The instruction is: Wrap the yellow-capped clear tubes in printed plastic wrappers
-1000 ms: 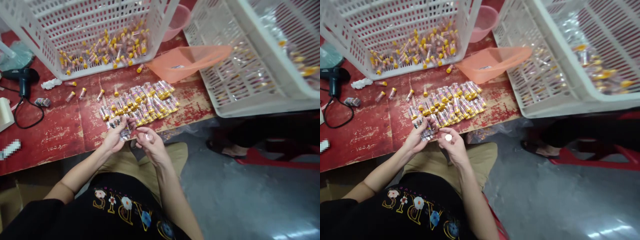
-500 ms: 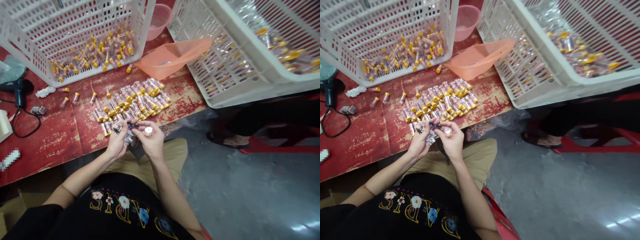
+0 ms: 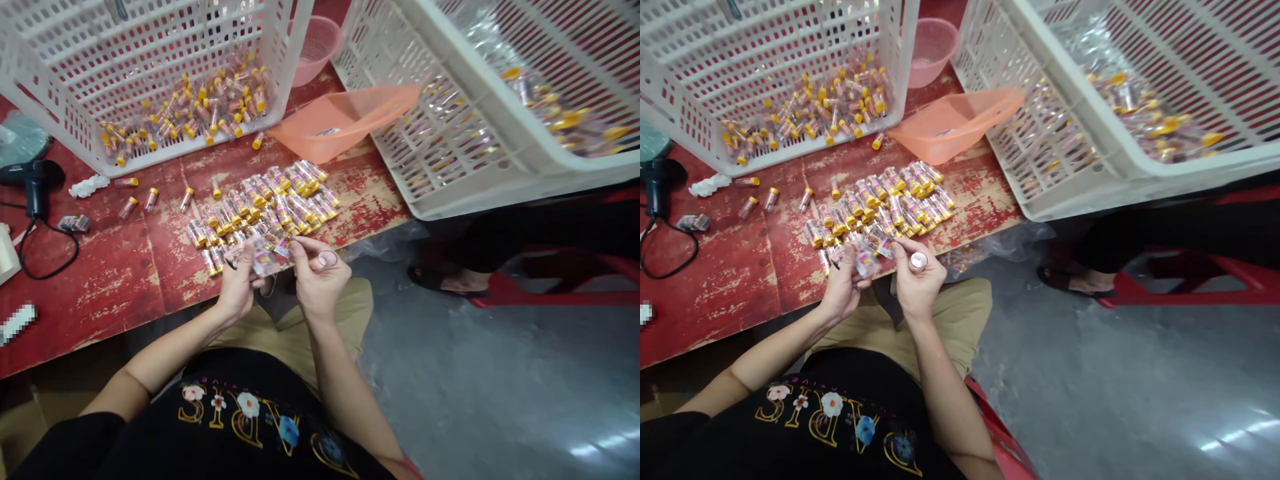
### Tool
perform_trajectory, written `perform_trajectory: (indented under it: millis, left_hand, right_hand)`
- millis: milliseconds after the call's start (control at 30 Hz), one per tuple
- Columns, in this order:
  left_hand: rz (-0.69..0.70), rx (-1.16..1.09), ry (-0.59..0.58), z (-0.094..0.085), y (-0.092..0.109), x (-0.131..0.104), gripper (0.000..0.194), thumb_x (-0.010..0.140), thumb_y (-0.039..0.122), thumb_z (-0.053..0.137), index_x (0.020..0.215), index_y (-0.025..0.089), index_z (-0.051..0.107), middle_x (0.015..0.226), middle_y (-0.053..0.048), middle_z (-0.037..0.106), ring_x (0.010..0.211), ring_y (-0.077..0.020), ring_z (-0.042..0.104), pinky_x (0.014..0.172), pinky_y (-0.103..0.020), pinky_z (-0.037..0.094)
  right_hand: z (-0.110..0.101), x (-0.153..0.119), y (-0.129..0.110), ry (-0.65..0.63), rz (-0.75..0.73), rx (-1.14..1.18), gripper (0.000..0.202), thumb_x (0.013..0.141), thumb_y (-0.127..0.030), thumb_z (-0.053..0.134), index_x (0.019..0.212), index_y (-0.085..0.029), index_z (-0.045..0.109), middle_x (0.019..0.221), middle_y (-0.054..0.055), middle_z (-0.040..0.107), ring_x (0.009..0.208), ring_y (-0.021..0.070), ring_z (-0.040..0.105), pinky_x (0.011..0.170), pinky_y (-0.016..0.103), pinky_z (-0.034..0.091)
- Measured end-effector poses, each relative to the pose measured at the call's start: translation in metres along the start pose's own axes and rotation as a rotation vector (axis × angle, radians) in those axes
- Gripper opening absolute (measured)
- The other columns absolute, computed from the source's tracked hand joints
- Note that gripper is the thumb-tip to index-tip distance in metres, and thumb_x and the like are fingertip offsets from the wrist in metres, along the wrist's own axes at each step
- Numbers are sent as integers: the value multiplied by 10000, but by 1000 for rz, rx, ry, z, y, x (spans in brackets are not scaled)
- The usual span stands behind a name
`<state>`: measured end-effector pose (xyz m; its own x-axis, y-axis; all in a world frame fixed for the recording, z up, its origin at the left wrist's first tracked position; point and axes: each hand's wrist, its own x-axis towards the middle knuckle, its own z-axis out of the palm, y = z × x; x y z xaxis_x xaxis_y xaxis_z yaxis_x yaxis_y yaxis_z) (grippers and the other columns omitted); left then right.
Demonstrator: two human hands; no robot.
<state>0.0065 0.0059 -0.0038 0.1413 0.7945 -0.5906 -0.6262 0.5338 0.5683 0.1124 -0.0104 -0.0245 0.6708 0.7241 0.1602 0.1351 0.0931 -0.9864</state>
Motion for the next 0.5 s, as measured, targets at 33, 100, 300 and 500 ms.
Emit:
perform_trajectory:
  millis: [33, 100, 300, 500]
  left_hand:
    - [8, 12, -45, 1, -2, -2, 464, 653, 423, 885, 778, 164, 521, 545, 114, 282, 436, -10, 219, 398, -124, 187]
    - [56, 13, -148, 4, -6, -4, 468, 659, 421, 883, 762, 165, 505, 538, 115, 251, 442, -14, 200, 405, -124, 178]
    - [101, -10, -107, 13, -8, 1, 427, 717, 476, 829, 787, 146, 567, 561, 84, 348, 490, -35, 335, 462, -149, 299]
    - [275, 58, -4, 11, -7, 10, 459, 606, 455, 895, 778, 159, 589, 743, 19, 618, 665, -86, 586, 643, -213, 467]
  right_hand:
    - [0, -1, 0, -1, -17, -4, 230, 800, -385, 742, 844, -159, 759, 666, 6, 668, 609, 120, 604, 644, 267, 530]
    - [1, -3, 0, -1, -11, 8, 242, 804, -403, 738, 830, -162, 738, 642, -6, 642, 588, 113, 588, 625, 260, 520]
    - [4, -2, 7, -4, 213, 193, 333, 811, -515, 711, 824, -188, 650, 496, -81, 448, 409, 75, 389, 416, 232, 332]
    - [-5, 3, 3, 67, 109, 45, 311, 832, -480, 704, 834, -169, 691, 517, -61, 490, 459, 87, 434, 469, 237, 362]
